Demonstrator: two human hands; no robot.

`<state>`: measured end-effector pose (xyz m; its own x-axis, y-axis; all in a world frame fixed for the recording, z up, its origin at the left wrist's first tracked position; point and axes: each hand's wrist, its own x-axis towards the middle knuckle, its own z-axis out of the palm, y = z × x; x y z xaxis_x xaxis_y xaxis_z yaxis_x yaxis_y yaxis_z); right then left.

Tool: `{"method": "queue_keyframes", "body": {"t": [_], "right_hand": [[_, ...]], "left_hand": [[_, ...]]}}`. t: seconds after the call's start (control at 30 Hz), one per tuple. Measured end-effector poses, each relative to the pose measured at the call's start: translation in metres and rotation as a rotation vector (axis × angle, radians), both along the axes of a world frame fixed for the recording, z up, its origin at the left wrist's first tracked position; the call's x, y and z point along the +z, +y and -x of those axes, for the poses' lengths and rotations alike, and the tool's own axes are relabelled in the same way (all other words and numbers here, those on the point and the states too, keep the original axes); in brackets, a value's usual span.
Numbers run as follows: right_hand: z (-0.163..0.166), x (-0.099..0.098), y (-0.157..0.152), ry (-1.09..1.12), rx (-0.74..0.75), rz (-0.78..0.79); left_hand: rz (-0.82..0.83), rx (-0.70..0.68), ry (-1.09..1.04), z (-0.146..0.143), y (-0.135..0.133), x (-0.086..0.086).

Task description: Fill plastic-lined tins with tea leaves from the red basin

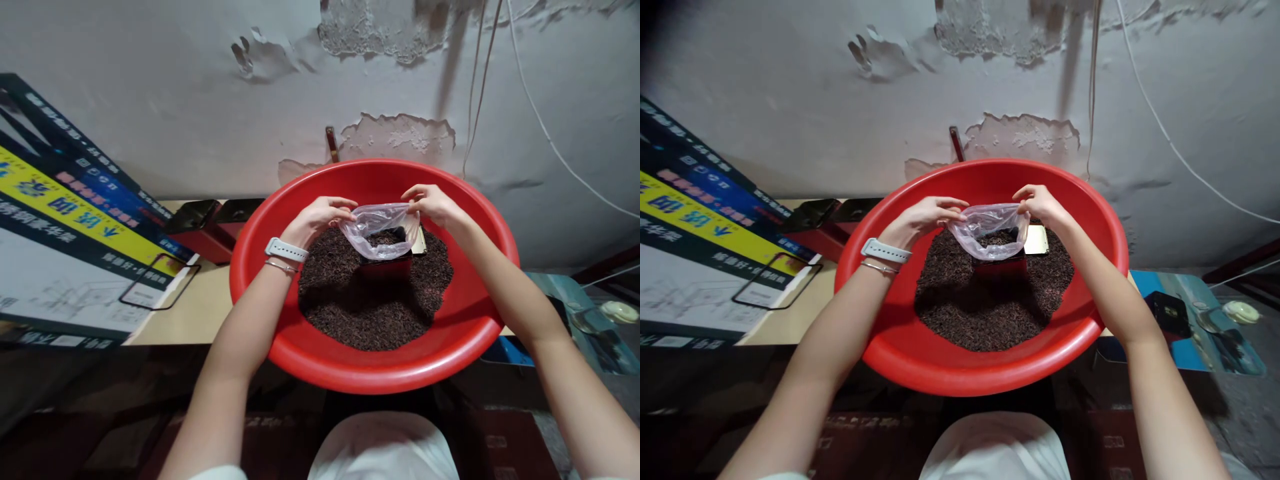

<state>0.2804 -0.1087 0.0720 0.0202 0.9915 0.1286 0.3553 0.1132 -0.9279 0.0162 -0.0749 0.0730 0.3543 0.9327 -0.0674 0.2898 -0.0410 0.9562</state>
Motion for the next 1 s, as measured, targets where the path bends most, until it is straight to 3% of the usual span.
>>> {"method": "queue_keyframes", "body": {"t": [0.13,0.27,0.33,0.4,0.47,0.53,0.6,0.83,1.0], "right_hand": [[0.002,0.009,-0.006,-0.049,-0.075,-0.138],[0.004,0.018,-0.015,-0.217,-0.127,-0.270],[0.002,0.021,-0.021,-0.346,-0.090,-0.237],[-0.001,0.021,-0.024,-0.419,0.044,-0.053],[-0.004,0.017,-0.024,-0.396,0.232,0.163],[-0.007,0.012,-0.022,-0.326,0.340,0.238],[-0.013,0.012,-0.019,-0.262,0.308,0.189],[-0.027,0.036,-0.021,-0.136,-0.048,-0.040],[-0.014,0.031,-0.021,-0.251,-0.031,-0.002]], "left_hand": [[-0.278,0.154,0.015,-0.004,-0.015,0.014],[-0.468,0.222,0.225,-0.006,-0.023,0.021],[-0.386,0.164,0.386,-0.002,-0.024,0.022],[-0.194,0.004,0.504,0.001,-0.023,0.021],[-0.030,-0.166,0.515,0.003,-0.022,0.019],[0.029,-0.221,0.461,0.004,-0.021,0.018],[0.010,-0.168,0.403,0.008,-0.022,0.022],[-0.189,0.120,0.252,0.021,-0.036,0.048],[-0.184,0.044,0.338,0.010,-0.038,0.043]]}}
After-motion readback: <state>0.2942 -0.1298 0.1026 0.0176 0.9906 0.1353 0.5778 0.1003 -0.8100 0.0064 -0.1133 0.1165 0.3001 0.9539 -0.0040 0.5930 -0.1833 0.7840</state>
